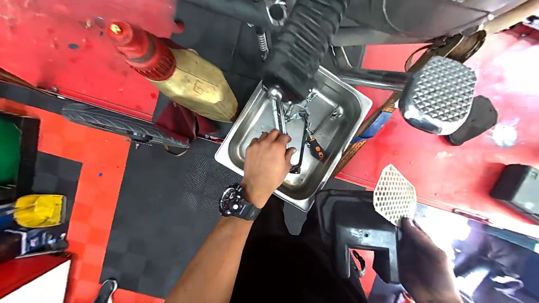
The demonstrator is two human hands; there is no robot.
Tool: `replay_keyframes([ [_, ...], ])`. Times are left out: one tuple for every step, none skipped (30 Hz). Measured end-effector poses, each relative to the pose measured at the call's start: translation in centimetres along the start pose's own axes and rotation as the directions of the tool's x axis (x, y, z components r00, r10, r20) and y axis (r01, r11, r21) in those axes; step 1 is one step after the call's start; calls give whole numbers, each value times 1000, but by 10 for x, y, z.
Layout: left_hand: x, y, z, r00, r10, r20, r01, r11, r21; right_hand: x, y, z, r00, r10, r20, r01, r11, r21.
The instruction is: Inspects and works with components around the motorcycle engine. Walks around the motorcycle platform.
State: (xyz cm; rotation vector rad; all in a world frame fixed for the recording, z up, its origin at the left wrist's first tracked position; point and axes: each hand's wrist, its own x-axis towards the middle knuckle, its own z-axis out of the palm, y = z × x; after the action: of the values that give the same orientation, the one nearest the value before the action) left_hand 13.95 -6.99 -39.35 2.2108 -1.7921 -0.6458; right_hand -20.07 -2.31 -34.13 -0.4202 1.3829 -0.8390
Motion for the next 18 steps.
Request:
replay_keyframes([
  [-1, -2, -3, 1000, -3, -8, 3, 1000, 11, -1, 1, 0, 1000, 8, 7, -8, 1000, 13],
  [-2, -5, -6, 1000, -9, -18, 9, 1000, 21, -2, 3, -3, 1000, 13, 16, -14, 1000, 20],
  [-3, -8, -8, 999, -17, -28, 18, 1000, 24, -3, 5, -5, 1000, 12, 14, -13, 1000, 27],
  [-2, -11, -9, 999, -28, -34, 28, 999, 17, -3, 7, -8, 1000, 7, 10, -8, 1000, 29],
  [2, -13, -8, 998, -35, -42, 36, 999, 2, -4, 9, -13, 1000, 5, 17, -5, 999, 34],
  [8, -15, -6, 998, -43, -49, 43, 999, -15, -3, 13, -18, 1000, 2, 26, -3, 999, 38],
  [19, -15, -4, 997, -51, -51, 49, 998, -40, -2, 17, -24, 999, -4, 38, 2, 999, 39],
  [33, -13, -1, 997, -55, -51, 52, 997, -64, 1, 21, -31, 999, -16, 50, 14, 999, 50],
  [51, -10, 2, 997, -55, -46, 51, 996, -74, 3, 25, -38, 998, -24, 64, 21, 999, 47],
  [69, -6, 7, 998, -51, -30, 48, 996, -74, 3, 26, -43, 997, -23, 69, 21, 999, 27],
  [86, -1, 12, 999, -44, -9, 43, 997, -56, 2, 27, -44, 998, -24, 52, 24, 1000, -1],
  [101, 4, 19, 999, -33, 8, 33, 999, -27, 0, 26, -45, 999, -29, 29, 29, 999, -21],
  [113, 10, 26, 1000, -25, 19, 24, 1000, 3, -1, 26, -46, 999, -36, 16, 36, 999, -11],
  [119, 16, 31, 1000, -10, 26, 10, 1000, 23, -2, 27, -50, 998, -48, 31, 46, 998, 42],
  [120, 22, 36, 999, 13, 31, -14, 999, 32, -2, 28, -56, 997, -57, 43, 53, 995, 80],
  [118, 28, 38, 999, 45, 27, -46, 998, 36, -3, 28, -59, 997, -62, 49, 57, 994, 98],
  [112, 34, 39, 996, 80, 33, -81, 996, 33, -5, 27, -60, 997, -60, 49, 55, 993, 102],
  [104, 39, 41, 991, 128, 35, -129, 991, 23, -8, 26, -60, 998, -54, 37, 51, 995, 90],
])
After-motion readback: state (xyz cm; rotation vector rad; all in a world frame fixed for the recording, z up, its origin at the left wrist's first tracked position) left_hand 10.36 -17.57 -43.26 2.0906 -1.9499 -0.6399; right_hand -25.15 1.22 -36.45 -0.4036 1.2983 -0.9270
